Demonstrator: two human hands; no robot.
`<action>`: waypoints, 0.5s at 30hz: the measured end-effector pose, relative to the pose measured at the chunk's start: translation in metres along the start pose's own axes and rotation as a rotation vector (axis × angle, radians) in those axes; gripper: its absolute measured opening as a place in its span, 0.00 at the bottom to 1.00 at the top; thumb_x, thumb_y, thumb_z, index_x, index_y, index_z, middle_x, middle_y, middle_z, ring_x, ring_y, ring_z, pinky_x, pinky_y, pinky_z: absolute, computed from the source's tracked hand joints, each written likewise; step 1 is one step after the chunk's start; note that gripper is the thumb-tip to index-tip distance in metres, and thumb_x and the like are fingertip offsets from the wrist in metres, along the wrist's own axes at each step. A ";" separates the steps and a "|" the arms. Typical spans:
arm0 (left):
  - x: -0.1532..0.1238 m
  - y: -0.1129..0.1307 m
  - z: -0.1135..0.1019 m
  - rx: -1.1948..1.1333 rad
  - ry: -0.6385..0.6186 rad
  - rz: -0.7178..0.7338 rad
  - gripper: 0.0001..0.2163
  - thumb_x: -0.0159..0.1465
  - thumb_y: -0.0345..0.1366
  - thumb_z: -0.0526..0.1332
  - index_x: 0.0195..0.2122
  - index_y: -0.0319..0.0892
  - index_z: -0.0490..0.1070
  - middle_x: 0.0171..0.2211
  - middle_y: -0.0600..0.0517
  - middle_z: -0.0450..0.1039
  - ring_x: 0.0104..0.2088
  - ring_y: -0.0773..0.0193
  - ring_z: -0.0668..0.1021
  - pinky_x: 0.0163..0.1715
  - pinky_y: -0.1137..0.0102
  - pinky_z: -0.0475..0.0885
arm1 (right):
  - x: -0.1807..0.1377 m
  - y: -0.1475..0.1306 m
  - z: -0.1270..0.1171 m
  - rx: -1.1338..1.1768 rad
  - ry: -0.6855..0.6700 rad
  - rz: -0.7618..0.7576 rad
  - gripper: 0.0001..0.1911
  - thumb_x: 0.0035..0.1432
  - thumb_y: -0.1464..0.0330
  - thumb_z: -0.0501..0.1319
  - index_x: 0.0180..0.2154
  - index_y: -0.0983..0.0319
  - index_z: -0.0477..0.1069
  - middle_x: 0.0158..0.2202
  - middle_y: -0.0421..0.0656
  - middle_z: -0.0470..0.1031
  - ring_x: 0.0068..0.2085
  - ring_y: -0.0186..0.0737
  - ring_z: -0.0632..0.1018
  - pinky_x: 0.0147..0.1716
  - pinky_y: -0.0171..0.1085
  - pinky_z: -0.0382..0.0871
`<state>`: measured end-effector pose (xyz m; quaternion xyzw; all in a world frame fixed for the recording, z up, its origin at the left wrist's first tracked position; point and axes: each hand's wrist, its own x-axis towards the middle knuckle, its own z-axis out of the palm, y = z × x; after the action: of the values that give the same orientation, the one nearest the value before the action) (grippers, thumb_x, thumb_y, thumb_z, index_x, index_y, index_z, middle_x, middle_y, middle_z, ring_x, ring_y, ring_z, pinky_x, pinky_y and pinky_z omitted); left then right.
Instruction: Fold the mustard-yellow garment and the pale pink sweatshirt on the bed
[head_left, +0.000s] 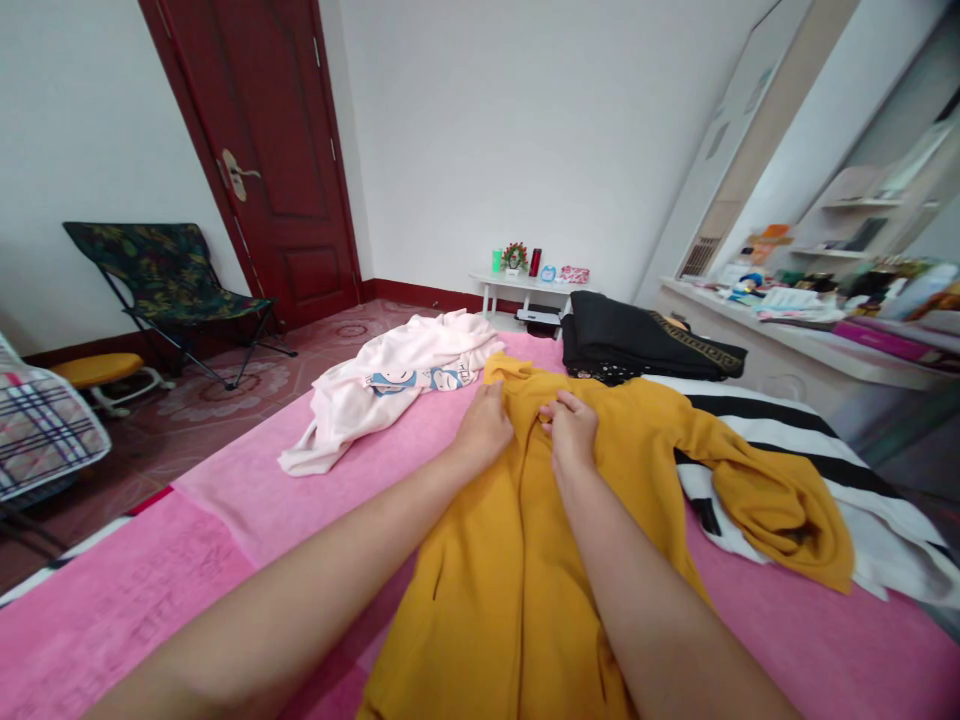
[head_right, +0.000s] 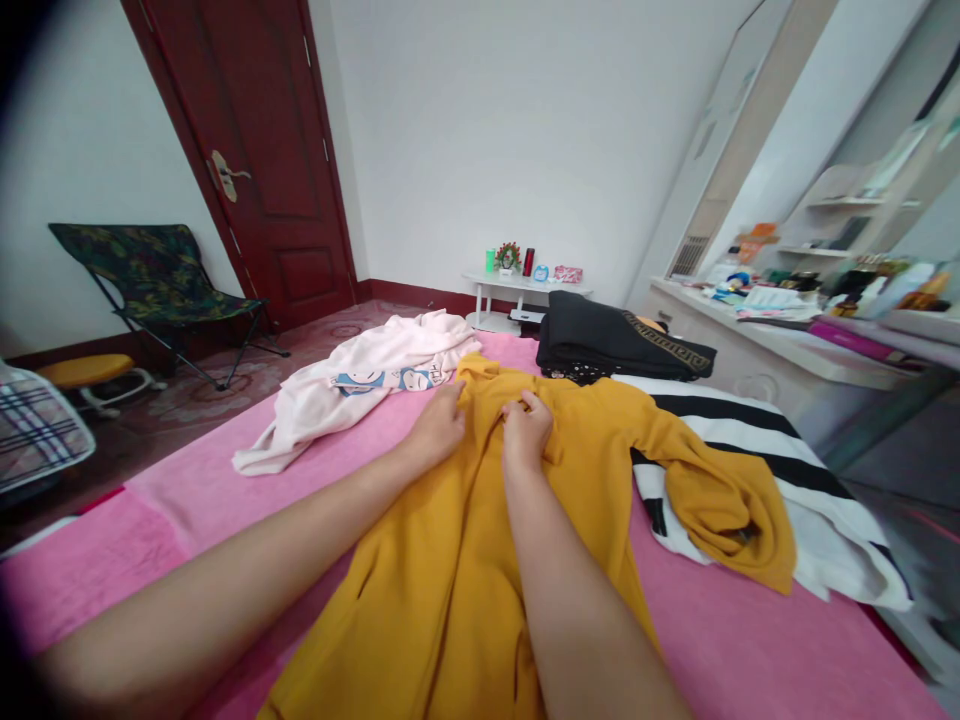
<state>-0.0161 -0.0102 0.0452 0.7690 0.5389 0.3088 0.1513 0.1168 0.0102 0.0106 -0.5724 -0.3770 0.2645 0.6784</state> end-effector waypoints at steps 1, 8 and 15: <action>0.001 -0.005 0.011 0.062 -0.007 -0.004 0.23 0.59 0.25 0.50 0.57 0.33 0.60 0.56 0.37 0.64 0.57 0.57 0.68 0.55 0.65 0.64 | 0.000 -0.006 -0.001 0.028 0.015 0.050 0.24 0.43 0.67 0.56 0.44 0.70 0.71 0.31 0.47 0.75 0.28 0.38 0.77 0.20 0.31 0.68; -0.015 -0.013 0.033 0.298 -0.209 0.100 0.23 0.66 0.37 0.44 0.61 0.34 0.55 0.65 0.40 0.51 0.65 0.53 0.54 0.63 0.55 0.49 | 0.039 -0.021 -0.051 -0.439 0.104 -0.153 0.18 0.47 0.65 0.57 0.40 0.64 0.75 0.37 0.49 0.77 0.37 0.42 0.78 0.32 0.36 0.71; -0.013 -0.016 0.035 0.289 -0.180 0.105 0.26 0.66 0.38 0.43 0.63 0.34 0.52 0.65 0.42 0.49 0.65 0.52 0.53 0.64 0.55 0.48 | 0.038 -0.001 -0.068 -1.009 -0.067 -0.173 0.26 0.37 0.57 0.69 0.40 0.62 0.74 0.34 0.50 0.77 0.33 0.47 0.77 0.30 0.40 0.68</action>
<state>-0.0082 -0.0129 0.0050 0.8343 0.5212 0.1653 0.0706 0.1942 0.0002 0.0150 -0.7866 -0.5252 0.0108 0.3245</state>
